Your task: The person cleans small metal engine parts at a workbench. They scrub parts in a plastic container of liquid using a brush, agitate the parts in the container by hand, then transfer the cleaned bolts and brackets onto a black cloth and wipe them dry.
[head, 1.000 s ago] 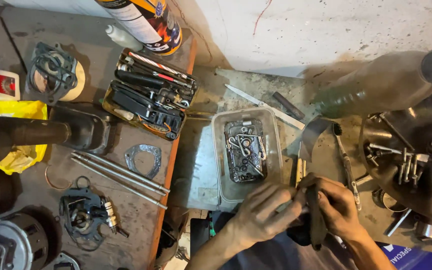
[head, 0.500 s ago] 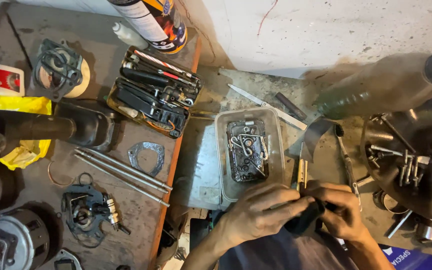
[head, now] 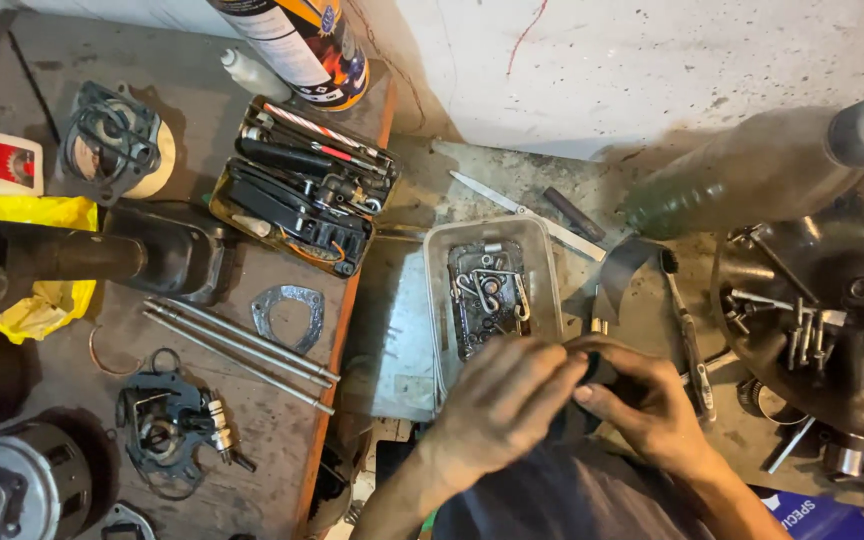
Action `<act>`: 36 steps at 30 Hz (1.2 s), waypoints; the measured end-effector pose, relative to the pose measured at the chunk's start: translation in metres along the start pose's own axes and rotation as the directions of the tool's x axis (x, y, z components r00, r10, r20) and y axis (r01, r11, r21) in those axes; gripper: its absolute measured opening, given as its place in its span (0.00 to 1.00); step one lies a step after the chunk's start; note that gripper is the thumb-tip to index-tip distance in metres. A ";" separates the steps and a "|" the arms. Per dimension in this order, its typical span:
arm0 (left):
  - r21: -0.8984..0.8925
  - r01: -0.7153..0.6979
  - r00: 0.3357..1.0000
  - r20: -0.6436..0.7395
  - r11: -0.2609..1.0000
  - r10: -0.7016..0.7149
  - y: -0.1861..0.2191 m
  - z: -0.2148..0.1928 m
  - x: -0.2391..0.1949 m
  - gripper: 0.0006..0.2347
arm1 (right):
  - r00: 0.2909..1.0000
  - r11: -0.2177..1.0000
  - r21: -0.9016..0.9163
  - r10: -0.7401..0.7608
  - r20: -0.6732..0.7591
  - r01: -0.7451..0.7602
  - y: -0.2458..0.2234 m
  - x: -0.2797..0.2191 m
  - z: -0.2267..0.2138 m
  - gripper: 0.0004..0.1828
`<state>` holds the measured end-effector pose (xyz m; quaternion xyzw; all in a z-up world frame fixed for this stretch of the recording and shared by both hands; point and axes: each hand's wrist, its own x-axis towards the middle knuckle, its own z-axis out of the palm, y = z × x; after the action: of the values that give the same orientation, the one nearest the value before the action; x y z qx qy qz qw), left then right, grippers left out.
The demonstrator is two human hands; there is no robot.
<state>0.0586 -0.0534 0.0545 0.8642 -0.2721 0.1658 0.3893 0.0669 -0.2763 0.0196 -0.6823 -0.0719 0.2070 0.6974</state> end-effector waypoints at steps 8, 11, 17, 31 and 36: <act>-0.174 0.117 0.989 0.109 0.978 -0.099 0.008 -0.013 0.010 0.25 | 0.971 0.936 -0.347 -0.141 -0.193 0.067 -0.005 -0.004 0.013 0.08; -0.216 0.135 0.991 0.037 0.967 -0.130 0.013 0.003 -0.005 0.26 | 0.954 0.932 -0.356 -0.169 -0.248 0.072 0.005 -0.010 0.014 0.09; -0.091 0.093 0.996 0.011 0.991 -0.092 0.012 -0.006 0.001 0.27 | 0.972 0.933 -0.314 -0.214 -0.095 0.175 -0.023 0.009 0.010 0.11; -0.201 0.067 0.996 -0.047 0.977 -0.077 0.006 0.010 -0.006 0.23 | 0.889 0.798 -0.527 -0.431 -0.155 0.295 -0.019 0.009 0.022 0.07; -0.215 0.068 0.995 -0.060 0.974 -0.083 0.003 0.008 -0.012 0.18 | 0.921 0.885 -0.332 -0.377 -0.101 0.326 -0.006 0.003 0.009 0.06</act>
<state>0.0479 -0.0571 0.0453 0.8210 -0.2420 0.1503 0.4947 0.0676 -0.2662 0.0251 -0.7731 -0.1688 0.0065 0.6114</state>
